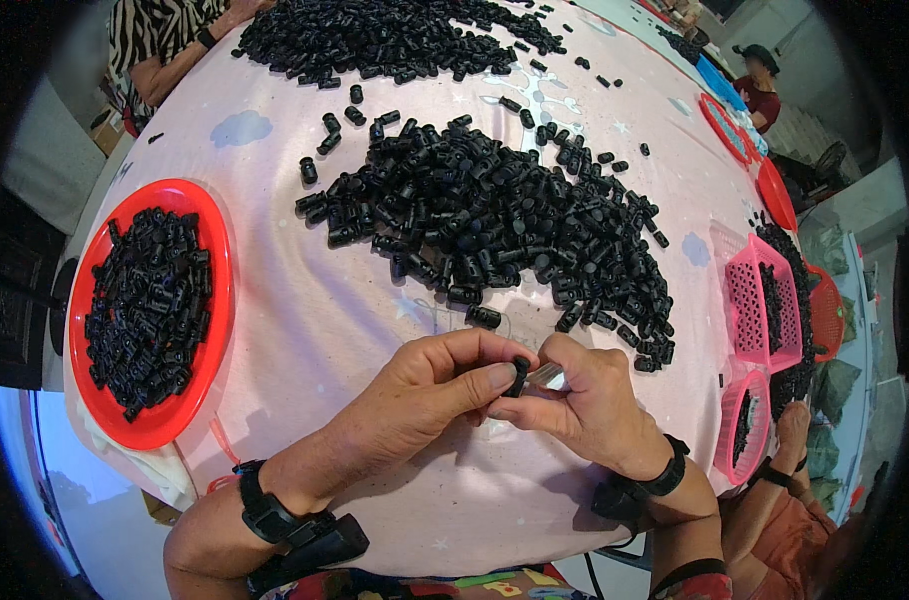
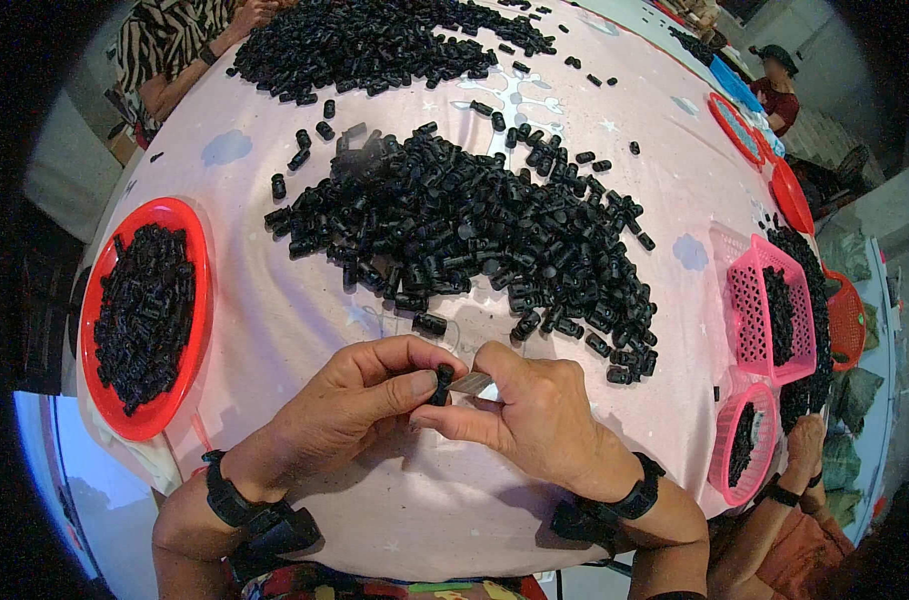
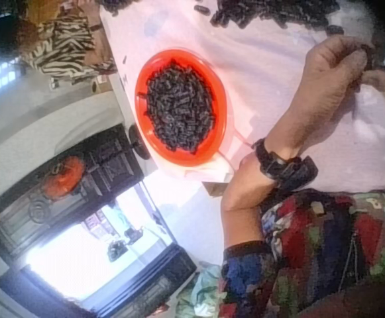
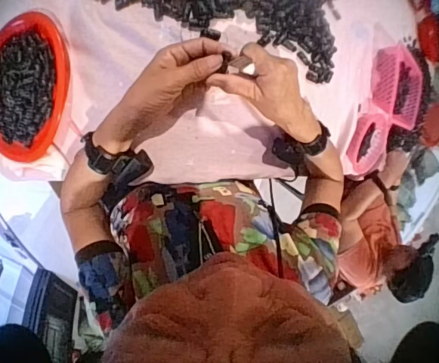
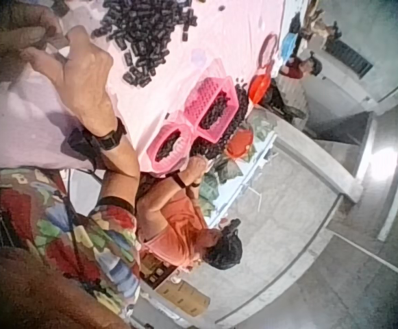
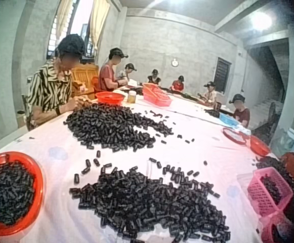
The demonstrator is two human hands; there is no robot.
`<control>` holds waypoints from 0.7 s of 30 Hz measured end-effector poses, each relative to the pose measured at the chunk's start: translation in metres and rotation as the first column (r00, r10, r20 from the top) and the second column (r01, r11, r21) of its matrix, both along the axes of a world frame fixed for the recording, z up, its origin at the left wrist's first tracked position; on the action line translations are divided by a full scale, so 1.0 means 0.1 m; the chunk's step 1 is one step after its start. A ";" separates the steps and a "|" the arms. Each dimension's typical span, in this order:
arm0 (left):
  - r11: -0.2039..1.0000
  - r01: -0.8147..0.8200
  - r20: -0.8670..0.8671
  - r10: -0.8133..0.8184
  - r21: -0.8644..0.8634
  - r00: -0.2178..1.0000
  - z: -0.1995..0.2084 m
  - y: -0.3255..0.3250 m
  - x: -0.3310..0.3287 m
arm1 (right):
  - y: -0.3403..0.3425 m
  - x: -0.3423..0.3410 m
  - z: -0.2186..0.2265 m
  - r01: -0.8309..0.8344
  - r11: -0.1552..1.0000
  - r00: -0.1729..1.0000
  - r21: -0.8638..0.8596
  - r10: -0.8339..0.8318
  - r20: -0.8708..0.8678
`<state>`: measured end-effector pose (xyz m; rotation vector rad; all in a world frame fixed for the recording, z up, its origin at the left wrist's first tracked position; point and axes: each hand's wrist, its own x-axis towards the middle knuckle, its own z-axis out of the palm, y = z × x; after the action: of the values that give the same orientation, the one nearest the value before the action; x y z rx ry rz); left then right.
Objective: The worker inspects, trims, and cleans excess material from small black molded plastic shoe parts using an adhesive or manual trimming method.
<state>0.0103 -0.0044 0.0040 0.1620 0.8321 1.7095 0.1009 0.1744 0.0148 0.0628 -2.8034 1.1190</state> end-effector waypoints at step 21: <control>0.998 -0.035 -0.063 0.032 -0.053 0.998 0.04 0.02 0.02 | 0.02 0.00 0.00 -0.036 0.999 0.999 0.029 0.035 0.035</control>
<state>0.0125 -0.0025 0.0084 0.1659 0.9305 1.7186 0.1005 0.1764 0.0146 0.0973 -2.8603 1.0971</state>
